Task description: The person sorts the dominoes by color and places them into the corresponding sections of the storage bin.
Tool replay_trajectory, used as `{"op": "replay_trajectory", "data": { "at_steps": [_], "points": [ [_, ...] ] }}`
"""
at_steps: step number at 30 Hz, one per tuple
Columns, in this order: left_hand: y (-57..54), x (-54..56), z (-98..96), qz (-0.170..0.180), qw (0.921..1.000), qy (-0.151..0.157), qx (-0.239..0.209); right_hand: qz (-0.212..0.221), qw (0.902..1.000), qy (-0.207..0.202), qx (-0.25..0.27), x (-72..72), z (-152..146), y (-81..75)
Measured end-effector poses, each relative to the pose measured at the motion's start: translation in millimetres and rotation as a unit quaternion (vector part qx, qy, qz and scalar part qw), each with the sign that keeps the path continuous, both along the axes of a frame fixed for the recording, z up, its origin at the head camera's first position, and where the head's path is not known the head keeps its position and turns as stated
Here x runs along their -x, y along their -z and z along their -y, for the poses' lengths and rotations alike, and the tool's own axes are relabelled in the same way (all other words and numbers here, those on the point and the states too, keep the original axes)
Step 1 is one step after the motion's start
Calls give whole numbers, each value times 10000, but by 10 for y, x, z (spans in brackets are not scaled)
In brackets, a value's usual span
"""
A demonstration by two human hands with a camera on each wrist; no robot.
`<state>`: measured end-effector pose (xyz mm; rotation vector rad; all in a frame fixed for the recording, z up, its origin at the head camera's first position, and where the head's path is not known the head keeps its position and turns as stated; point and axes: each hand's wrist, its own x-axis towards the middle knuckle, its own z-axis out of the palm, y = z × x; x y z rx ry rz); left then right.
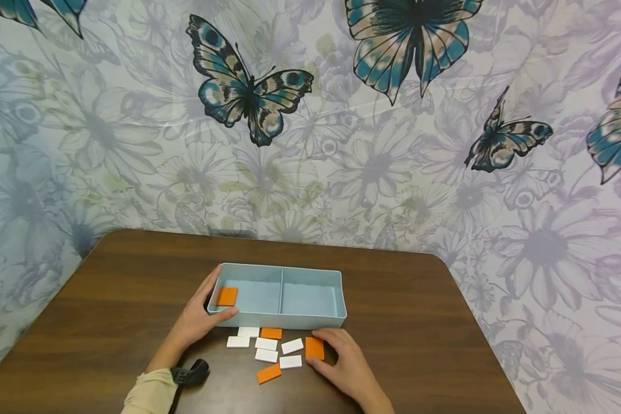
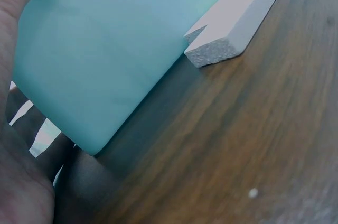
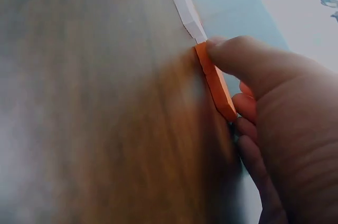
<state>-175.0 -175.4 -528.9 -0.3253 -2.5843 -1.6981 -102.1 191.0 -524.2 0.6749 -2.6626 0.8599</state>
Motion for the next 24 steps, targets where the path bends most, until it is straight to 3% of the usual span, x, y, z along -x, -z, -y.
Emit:
{"op": "replay_trajectory", "data": {
  "at_steps": [10, 19, 24],
  "points": [
    [-3, -4, -8, -20, 10000, -9, 46, 405, 9983, 428, -36, -75, -96, 23],
    [-21, -20, -6, -43, 10000, -17, 16, -12, 9990, 451, -5, -83, -78, 64],
    [-9, -17, -14, -113, 9999, -3, 25, 74, 9986, 525, 42, -94, -85, 71]
  ]
}}
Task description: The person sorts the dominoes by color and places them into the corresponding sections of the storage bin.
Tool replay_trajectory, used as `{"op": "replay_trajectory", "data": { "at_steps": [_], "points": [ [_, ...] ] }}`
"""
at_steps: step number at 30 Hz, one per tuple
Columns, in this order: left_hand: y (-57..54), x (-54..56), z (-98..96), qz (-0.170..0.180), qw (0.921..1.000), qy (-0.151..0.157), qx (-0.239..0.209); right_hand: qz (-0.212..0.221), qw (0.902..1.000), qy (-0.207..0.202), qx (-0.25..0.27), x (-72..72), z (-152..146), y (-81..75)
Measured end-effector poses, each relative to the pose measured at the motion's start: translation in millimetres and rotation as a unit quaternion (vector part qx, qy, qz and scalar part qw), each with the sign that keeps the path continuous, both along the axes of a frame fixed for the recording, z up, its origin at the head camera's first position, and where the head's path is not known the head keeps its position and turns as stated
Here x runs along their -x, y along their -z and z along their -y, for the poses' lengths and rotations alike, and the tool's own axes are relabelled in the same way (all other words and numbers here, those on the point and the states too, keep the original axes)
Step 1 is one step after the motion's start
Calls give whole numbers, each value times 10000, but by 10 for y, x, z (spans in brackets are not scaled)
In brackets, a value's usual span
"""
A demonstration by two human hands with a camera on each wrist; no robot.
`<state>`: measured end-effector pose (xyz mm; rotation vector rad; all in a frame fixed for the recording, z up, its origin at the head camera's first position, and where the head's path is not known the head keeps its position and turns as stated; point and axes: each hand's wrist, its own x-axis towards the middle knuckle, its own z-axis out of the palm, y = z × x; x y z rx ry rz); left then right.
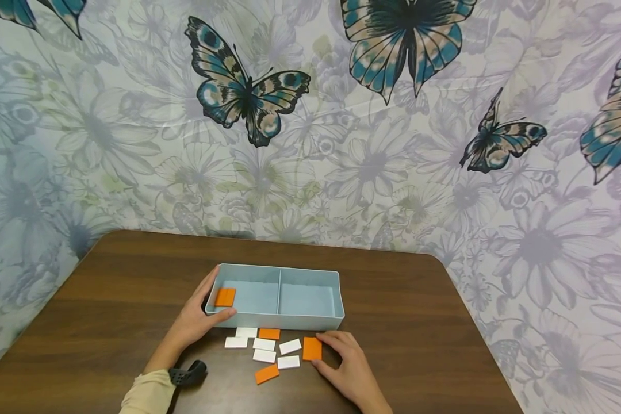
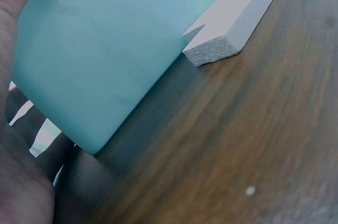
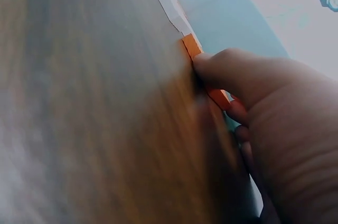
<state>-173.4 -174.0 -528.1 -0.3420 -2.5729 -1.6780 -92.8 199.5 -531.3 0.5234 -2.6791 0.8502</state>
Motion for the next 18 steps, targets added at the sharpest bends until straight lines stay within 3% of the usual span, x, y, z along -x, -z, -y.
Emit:
{"op": "replay_trajectory", "data": {
  "at_steps": [7, 18],
  "points": [
    [-3, -12, -13, 6, 10000, -5, 18, 191, 9995, 13, 253, -18, -21, -10],
    [-4, -7, -1, 60, 10000, -5, -27, -286, 9988, -151, 371, -2, -15, -80]
  ]
}}
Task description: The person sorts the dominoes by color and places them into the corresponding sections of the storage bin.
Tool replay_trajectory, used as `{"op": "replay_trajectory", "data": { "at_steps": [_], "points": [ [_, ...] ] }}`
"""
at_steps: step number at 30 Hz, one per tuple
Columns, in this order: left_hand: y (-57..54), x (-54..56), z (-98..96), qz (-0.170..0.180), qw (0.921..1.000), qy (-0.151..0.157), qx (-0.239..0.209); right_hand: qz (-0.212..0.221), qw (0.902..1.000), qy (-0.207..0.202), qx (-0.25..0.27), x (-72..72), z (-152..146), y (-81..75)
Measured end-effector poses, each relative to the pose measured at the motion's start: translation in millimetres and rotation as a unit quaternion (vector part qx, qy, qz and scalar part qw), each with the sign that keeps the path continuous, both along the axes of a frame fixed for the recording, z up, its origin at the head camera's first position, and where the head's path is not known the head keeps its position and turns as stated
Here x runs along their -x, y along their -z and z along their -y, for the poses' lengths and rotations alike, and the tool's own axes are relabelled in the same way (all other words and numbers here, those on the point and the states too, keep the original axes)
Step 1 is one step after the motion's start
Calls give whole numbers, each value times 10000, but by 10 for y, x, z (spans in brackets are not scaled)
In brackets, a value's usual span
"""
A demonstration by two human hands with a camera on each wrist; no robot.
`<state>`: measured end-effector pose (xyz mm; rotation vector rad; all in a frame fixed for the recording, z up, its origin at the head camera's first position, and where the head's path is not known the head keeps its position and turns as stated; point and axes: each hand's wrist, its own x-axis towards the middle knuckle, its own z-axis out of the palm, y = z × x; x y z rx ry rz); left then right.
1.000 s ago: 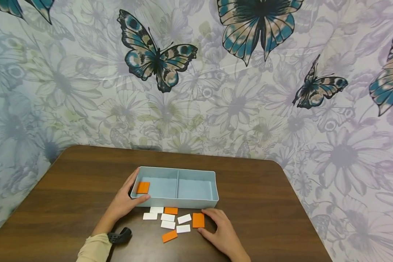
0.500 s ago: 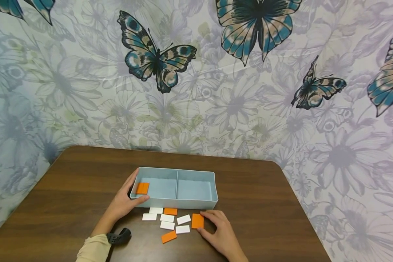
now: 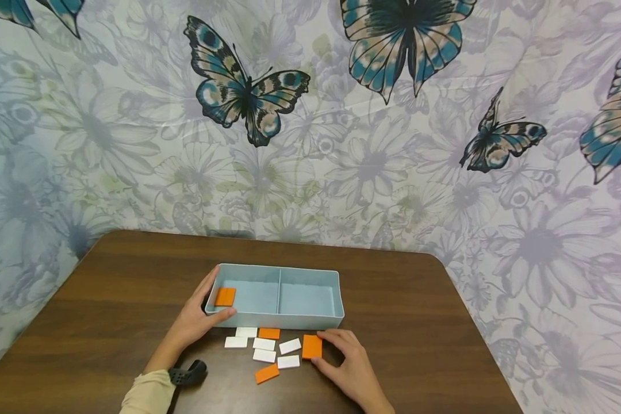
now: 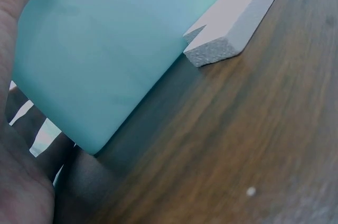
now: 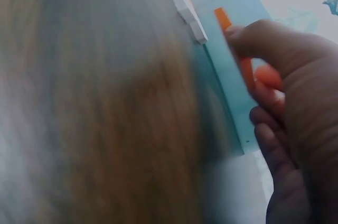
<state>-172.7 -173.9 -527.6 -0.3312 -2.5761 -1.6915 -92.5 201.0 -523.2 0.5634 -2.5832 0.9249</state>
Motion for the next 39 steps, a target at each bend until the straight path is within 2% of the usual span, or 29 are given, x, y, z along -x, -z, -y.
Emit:
{"op": "replay_trajectory", "data": {
  "at_steps": [19, 26, 36, 39],
  "points": [
    [11, 0, 16, -30, 10000, -13, 63, -554, 9948, -860, 25, 141, 140, -407],
    [20, -2, 14, -49, 10000, -5, -14, -649, 9931, -974, -15, 219, 283, -552],
    [20, -6, -2, -17, 10000, 0, -65, -623, 9929, -1009, 32, 418, 491, -630],
    [17, -2, 4, -15, 10000, -19, -66, -471, 9944, -945, -29, 484, 555, -649]
  ]
}}
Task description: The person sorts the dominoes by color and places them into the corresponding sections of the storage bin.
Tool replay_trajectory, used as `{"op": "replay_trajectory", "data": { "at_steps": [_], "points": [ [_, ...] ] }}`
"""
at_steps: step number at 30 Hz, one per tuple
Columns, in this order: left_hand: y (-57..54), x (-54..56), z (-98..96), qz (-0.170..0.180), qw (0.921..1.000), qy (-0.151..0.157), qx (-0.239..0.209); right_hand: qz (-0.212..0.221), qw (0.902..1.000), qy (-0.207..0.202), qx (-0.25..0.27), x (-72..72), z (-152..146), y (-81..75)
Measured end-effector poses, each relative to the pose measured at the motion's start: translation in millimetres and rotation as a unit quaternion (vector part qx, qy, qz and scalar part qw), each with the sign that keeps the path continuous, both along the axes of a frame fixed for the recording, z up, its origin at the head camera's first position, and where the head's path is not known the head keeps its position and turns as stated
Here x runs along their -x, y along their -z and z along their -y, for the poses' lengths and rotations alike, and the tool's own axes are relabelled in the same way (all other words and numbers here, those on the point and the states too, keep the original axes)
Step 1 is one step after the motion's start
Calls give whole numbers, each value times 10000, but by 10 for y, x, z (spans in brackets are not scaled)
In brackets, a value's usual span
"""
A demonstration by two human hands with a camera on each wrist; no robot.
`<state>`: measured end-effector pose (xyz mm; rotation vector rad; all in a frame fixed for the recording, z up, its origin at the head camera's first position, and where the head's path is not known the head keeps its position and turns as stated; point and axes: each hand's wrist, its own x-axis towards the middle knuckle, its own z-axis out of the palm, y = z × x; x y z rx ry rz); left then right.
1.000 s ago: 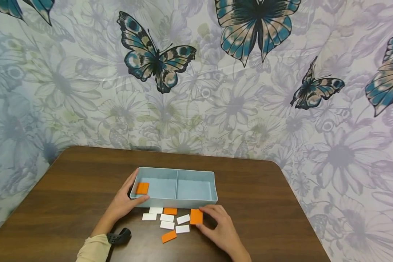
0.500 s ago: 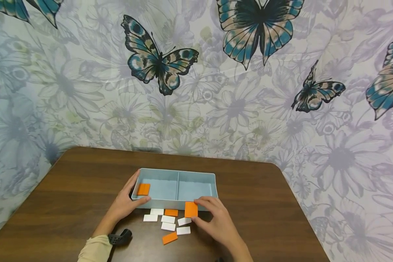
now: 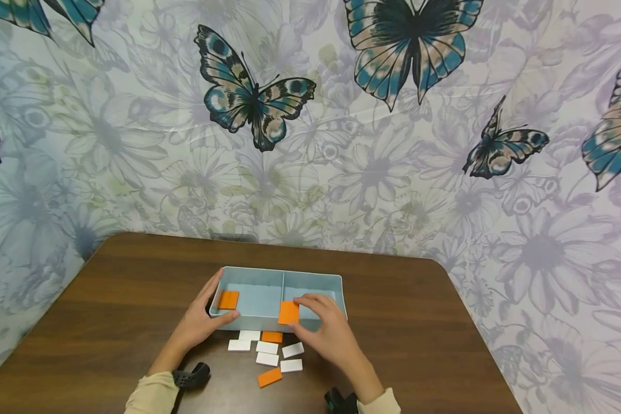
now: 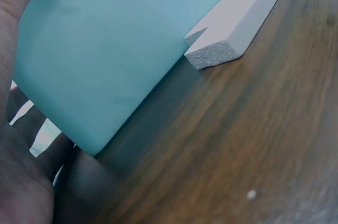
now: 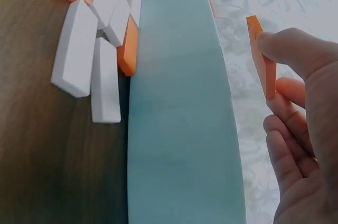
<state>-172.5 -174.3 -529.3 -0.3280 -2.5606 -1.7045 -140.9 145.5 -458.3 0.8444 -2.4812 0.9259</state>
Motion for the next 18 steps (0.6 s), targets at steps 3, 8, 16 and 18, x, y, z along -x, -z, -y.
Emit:
{"op": "replay_trajectory", "data": {
  "at_steps": [3, 8, 16, 18],
  "points": [
    [2, 3, 1, 17, 10000, -11, 18, 149, 9998, 69, -89, 55, 61, -19],
    [-15, 4, -3, 96, 9999, -30, 72, 170, 9996, 89, -221, 149, 166, -44],
    [-28, 2, -1, 111, 9999, -14, 91, 416, 9978, 26, -518, 281, 309, -78],
    [-19, -2, -1, 106, 9999, -10, 82, 541, 9970, 16, -562, 304, 348, -80]
  ]
}}
